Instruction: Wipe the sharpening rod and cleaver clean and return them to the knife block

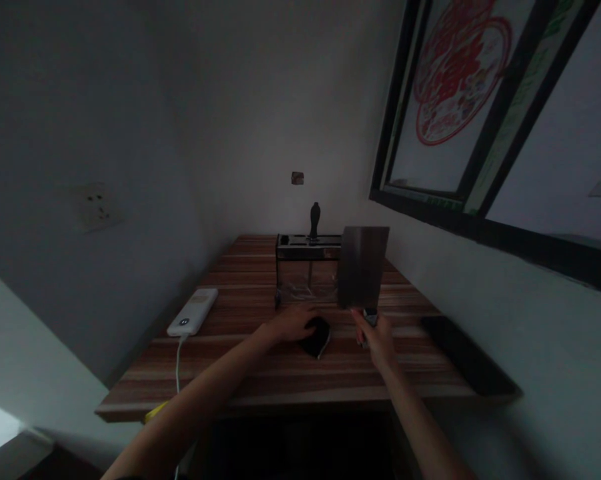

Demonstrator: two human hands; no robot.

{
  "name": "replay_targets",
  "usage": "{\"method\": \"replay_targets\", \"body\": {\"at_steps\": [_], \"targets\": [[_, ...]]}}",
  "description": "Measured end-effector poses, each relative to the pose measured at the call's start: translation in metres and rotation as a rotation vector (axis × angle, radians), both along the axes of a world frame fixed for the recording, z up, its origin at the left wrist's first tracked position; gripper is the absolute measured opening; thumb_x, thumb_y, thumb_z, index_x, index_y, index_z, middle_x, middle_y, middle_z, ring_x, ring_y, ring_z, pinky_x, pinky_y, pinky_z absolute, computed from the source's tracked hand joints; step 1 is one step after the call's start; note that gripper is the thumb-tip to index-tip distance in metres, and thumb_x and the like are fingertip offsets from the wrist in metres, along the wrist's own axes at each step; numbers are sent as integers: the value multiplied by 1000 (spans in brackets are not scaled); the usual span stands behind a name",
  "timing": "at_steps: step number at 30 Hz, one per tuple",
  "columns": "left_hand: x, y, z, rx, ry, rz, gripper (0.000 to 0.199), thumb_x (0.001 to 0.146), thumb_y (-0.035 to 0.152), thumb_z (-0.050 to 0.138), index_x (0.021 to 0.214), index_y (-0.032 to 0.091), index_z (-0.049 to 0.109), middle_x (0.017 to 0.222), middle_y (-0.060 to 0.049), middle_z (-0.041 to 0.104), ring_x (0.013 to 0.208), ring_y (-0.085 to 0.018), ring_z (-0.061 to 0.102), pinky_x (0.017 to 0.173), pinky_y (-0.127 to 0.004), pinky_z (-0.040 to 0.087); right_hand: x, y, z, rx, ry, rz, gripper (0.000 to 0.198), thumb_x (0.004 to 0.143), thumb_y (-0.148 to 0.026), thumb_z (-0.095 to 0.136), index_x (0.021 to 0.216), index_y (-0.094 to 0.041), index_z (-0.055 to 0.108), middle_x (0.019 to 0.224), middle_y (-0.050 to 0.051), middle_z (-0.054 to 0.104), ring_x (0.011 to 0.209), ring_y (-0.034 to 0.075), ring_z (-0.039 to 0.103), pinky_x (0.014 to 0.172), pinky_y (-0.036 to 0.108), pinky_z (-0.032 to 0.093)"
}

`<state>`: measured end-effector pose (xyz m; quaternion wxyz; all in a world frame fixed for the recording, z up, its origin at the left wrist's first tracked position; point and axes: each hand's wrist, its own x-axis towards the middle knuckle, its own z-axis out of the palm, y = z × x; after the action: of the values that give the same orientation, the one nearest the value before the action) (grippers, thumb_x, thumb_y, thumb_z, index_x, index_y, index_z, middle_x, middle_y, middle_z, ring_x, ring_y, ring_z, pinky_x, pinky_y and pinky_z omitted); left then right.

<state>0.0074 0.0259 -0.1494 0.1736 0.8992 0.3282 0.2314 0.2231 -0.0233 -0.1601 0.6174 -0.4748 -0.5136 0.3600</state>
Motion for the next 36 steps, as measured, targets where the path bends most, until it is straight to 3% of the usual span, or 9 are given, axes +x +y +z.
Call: {"method": "replay_targets", "body": {"at_steps": [4, 9, 16, 28, 36], "targets": [[-17, -1, 0, -25, 51, 102, 41, 66, 25, 66, 106, 18, 61, 112, -11, 62, 106, -28, 55, 93, -38, 40, -6, -2, 2, -54, -41, 88, 44, 73, -52, 61, 51, -20, 42, 34, -6, 38, 30, 7, 35, 33, 21, 28], [-38, -3, 5, -323, 60, 177, 29, 64, 26, 66, 91, 16, 62, 86, -5, 67, 77, -20, 61, 68, -28, 46, -20, 6, 7, -131, -12, 160, 41, 65, -53, 66, 55, -19, 45, 35, -7, 41, 29, 7, 36, 31, 19, 27], [-55, -7, 4, -524, -195, 129, 30, 68, 34, 66, 90, 15, 58, 86, -3, 62, 81, -17, 57, 69, -26, 43, -31, 30, -4, -126, -77, 196, 41, 68, -51, 62, 50, -19, 45, 35, -6, 42, 30, 7, 37, 31, 19, 27], [-56, -1, -13, -503, -324, 179, 33, 70, 39, 66, 90, 16, 55, 90, -3, 60, 85, -17, 56, 76, -28, 44, -45, 34, -15, -141, -104, 213, 35, 68, -52, 62, 64, -19, 51, 37, -7, 43, 30, 8, 38, 31, 19, 27], [-55, -5, -8, -561, -337, 154, 31, 71, 36, 66, 92, 16, 57, 96, -5, 63, 93, -19, 58, 81, -30, 45, -43, 35, -16, -128, -91, 215, 41, 69, -53, 61, 50, -20, 45, 34, -6, 41, 30, 7, 38, 32, 19, 27]]}}
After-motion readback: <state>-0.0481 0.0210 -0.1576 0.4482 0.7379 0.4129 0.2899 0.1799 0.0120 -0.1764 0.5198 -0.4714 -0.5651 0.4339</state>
